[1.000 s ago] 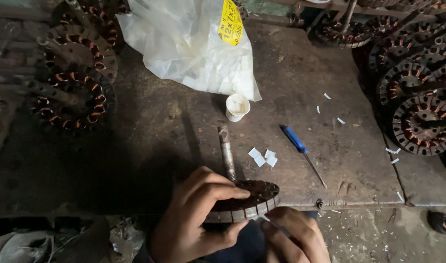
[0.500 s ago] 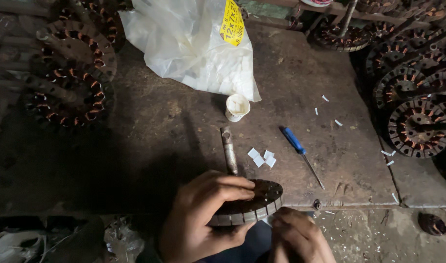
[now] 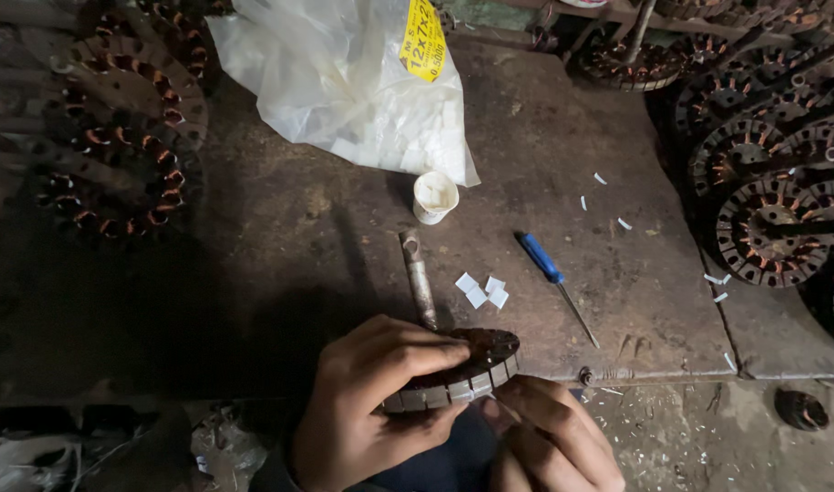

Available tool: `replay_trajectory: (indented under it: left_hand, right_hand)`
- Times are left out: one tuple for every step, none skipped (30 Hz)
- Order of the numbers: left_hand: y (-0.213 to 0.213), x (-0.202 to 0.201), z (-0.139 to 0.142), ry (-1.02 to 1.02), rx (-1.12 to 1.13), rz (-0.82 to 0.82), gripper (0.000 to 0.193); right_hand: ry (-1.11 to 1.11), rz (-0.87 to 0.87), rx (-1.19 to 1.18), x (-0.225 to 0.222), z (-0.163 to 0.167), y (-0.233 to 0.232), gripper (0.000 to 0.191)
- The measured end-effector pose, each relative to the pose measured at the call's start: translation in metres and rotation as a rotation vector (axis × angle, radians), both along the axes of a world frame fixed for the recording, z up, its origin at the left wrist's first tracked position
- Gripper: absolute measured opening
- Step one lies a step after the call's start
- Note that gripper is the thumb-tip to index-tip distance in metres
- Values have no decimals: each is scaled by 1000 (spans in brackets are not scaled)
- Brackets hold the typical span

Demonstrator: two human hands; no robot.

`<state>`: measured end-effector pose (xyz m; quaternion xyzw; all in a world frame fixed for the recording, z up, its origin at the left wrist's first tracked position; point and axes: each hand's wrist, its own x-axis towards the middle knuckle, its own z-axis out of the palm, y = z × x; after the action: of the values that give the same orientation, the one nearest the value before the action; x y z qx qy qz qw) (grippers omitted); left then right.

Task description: The person assembles a circular electrical component by inserting small white rectangular pieces into slots on a metal ring. They use a blue-handled screwdriver to press the pieces into place and rotate the ring to access different slots.

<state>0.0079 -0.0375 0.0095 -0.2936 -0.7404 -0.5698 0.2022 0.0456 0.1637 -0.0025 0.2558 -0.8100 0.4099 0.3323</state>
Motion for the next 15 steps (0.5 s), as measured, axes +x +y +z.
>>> replay_trajectory:
  left_hand:
    - [1,1,-1,4,4,11,40]
    - [2,1,-1,-1,4,16,40]
    - [3,2,-2,-2,3,20,41]
    - [3,2,-3,-2,4,25,41]
    - [3,2,-3,-11,-1,17,42]
    - [2,2,-3,-21,-6,10,43]
    - [2,2,-3,-30,-10,5,44]
    - [1,2,-3,-30,-19,6,44]
    - [1,2,-3,-30,-27,7,45]
    - [1,2,-3,-29,-36,8,46]
    - [1,2,-3,-20,-40,16,46]
    - [2,1,-2,-12,-44,22,47]
    - [3,1,-2,-4,-48,29,47]
    - [5,2,-2,7,-44,46,48]
    - [6,3,-2,17,-39,62,48]
  right_hand:
    - [25,11,58,-2,4,3,19]
    - [51,20,116,-3,7,4,20]
    - [62,8,139,-4,11,4,20]
    - [75,-4,164,-6,15,4,20]
    - [88,-15,190,-7,20,3,21]
    - [83,-14,243,-7,25,3,24]
    - [77,-13,298,-6,30,4,29]
    - [72,-11,352,-5,35,4,35]
    - [89,-17,411,-5,38,4,36]
    - [108,-25,470,-5,40,4,36]
    - [126,-32,529,-6,40,3,37]
    - [165,-47,535,-6,40,3,36]
    - [203,-63,540,-7,38,3,35]
    - [241,-78,546,-8,36,2,34]
    - [261,-73,564,-9,35,2,36]
